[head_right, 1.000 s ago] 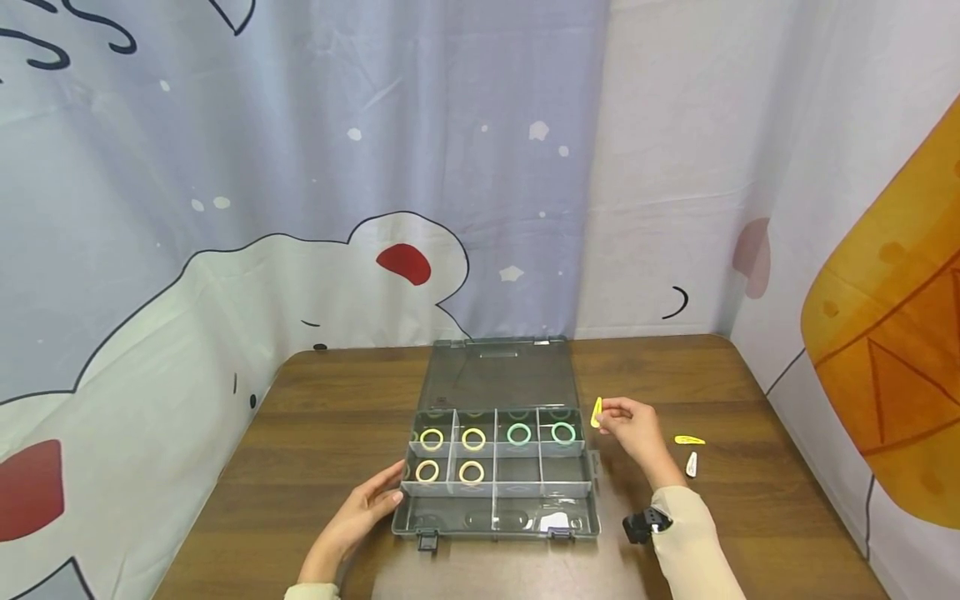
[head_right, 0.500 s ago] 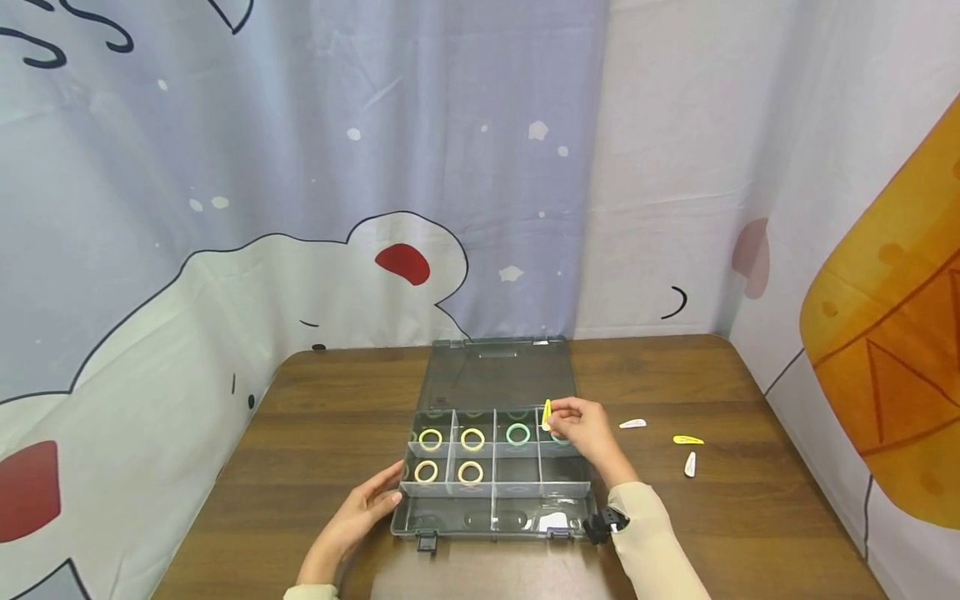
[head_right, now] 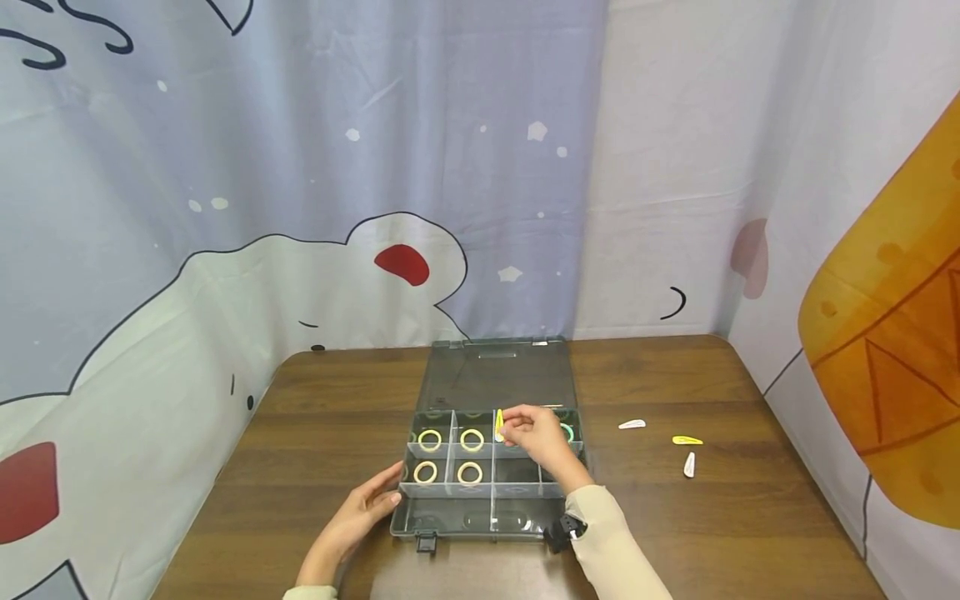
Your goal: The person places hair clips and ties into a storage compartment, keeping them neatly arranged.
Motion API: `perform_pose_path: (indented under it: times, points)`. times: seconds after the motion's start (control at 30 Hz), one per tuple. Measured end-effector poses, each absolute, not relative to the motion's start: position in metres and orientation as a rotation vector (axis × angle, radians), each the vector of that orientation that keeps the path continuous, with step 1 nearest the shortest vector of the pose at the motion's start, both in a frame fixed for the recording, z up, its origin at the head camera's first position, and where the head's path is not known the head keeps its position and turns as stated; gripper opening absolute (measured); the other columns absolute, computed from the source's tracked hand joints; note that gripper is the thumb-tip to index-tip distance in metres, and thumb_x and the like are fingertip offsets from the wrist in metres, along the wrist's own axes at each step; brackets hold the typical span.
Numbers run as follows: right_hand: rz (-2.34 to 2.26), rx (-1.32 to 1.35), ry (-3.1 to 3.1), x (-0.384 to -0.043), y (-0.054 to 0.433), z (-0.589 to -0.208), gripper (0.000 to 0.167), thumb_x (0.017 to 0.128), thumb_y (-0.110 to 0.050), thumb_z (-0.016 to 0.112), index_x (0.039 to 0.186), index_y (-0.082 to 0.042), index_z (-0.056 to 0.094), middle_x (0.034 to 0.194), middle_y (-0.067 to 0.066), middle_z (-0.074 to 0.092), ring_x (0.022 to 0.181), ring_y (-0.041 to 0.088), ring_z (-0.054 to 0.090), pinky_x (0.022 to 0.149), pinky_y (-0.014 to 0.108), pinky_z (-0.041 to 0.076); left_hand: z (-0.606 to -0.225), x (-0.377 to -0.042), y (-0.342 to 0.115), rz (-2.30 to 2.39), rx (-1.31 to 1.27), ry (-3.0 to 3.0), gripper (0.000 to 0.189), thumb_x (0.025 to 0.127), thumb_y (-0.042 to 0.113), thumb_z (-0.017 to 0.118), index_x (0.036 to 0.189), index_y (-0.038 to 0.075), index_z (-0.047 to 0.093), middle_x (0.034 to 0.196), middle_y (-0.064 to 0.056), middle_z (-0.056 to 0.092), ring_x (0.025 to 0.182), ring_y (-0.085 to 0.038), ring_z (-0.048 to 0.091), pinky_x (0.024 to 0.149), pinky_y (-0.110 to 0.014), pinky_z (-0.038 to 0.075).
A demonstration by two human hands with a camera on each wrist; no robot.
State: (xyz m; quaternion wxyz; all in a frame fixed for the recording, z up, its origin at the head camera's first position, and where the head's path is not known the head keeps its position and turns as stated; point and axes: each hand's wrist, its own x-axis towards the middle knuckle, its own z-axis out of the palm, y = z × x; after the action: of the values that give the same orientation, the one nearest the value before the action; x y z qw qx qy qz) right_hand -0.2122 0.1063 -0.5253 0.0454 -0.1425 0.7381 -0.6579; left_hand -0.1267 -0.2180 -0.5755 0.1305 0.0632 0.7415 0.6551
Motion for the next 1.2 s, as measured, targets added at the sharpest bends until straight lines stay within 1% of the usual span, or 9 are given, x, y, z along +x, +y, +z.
perform_pose_path:
  times: [0.1,0.33,0.5,0.63,0.73,0.83,0.9,1.07,1.2]
  points:
    - [-1.980,-0.477,2.254,-0.209,0.095,-0.527,0.026,0.084,0.009,0.066,0.105,0.021,0.059,0.086,0.028,0.066,0.070,0.027,0.069,0.068,0.043,0.057,-0.576,-0.127,-0.218,1.904,0.184,2.154,0.060,0.095,0.010,0.059,0.147,-0.005,0.031,0.145,-0.031,0.036,0.126,-0.042,0.046,0.092,-0.015,0.042]
    - [-1.940,-0.529,2.208,-0.203,0.069,-0.529,0.024,0.085,0.007,0.066,0.105,0.020,0.060,0.086,0.026,0.067,0.075,0.045,0.067,0.067,0.044,0.057,-0.575,-0.126,-0.218,1.896,0.176,2.158,0.060,0.096,0.010,0.059,0.147,-0.004,0.031,0.146,-0.030,0.035,0.126,-0.042,0.046,0.095,-0.019,0.044]
    - [-1.940,-0.563,2.167,-0.198,0.050,-0.531,0.021,0.085,0.011,0.064,0.102,0.021,0.060,0.084,0.030,0.065,0.073,0.048,0.065,0.062,0.041,0.058,-0.575,-0.126,-0.218,1.898,0.173,2.155,0.059,0.096,0.009,0.058,0.147,-0.004,0.030,0.146,-0.031,0.035,0.126,-0.042,0.046,0.094,-0.018,0.043]
    - [-1.906,-0.558,2.170,-0.191,0.036,-0.533,0.019,0.084,0.012,0.064,0.101,0.020,0.061,0.081,0.027,0.066,0.069,0.045,0.066,0.058,0.033,0.058,-0.575,-0.126,-0.218,1.900,0.162,2.152,0.060,0.096,0.010,0.058,0.147,-0.004,0.031,0.146,-0.031,0.035,0.126,-0.041,0.046,0.094,-0.017,0.043]
    - [-1.904,-0.572,2.136,-0.183,0.026,-0.528,0.019,0.084,0.013,0.063,0.101,0.021,0.061,0.081,0.027,0.065,0.068,0.042,0.067,0.061,0.039,0.058,-0.576,-0.126,-0.218,1.894,0.156,2.159,0.059,0.096,0.011,0.058,0.147,-0.004,0.031,0.146,-0.030,0.036,0.126,-0.041,0.046,0.095,-0.019,0.044]
    - [-1.902,-0.614,2.097,-0.172,0.019,-0.515,0.019,0.083,0.014,0.062,0.100,0.023,0.059,0.081,0.031,0.064,0.070,0.046,0.065,0.065,0.050,0.056,-0.575,-0.127,-0.218,1.890,0.161,2.167,0.058,0.097,0.011,0.057,0.147,-0.004,0.032,0.145,-0.030,0.037,0.126,-0.041,0.047,0.096,-0.022,0.045]
    - [-1.899,-0.633,2.080,-0.166,0.015,-0.509,0.018,0.084,0.014,0.061,0.099,0.023,0.059,0.081,0.032,0.063,0.070,0.047,0.065,0.065,0.052,0.055,-0.576,-0.127,-0.218,1.879,0.165,2.176,0.058,0.097,0.011,0.057,0.147,-0.003,0.032,0.145,-0.030,0.037,0.126,-0.041,0.047,0.097,-0.024,0.045]
    - [-1.870,-0.616,2.082,-0.164,0.004,-0.521,0.015,0.083,0.013,0.062,0.096,0.020,0.061,0.080,0.028,0.065,0.070,0.043,0.066,0.064,0.044,0.058,-0.575,-0.127,-0.218,1.868,0.169,2.184,0.058,0.097,0.013,0.057,0.147,-0.003,0.032,0.145,-0.030,0.036,0.127,-0.041,0.045,0.099,-0.028,0.045]
    - [-1.857,-0.619,2.078,-0.163,-0.005,-0.537,0.011,0.082,0.014,0.064,0.091,0.018,0.063,0.078,0.026,0.065,0.068,0.041,0.066,0.062,0.044,0.057,-0.575,-0.127,-0.217,1.884,0.159,2.168,0.058,0.097,0.012,0.058,0.147,-0.003,0.032,0.146,-0.030,0.036,0.128,-0.041,0.045,0.099,-0.028,0.045]
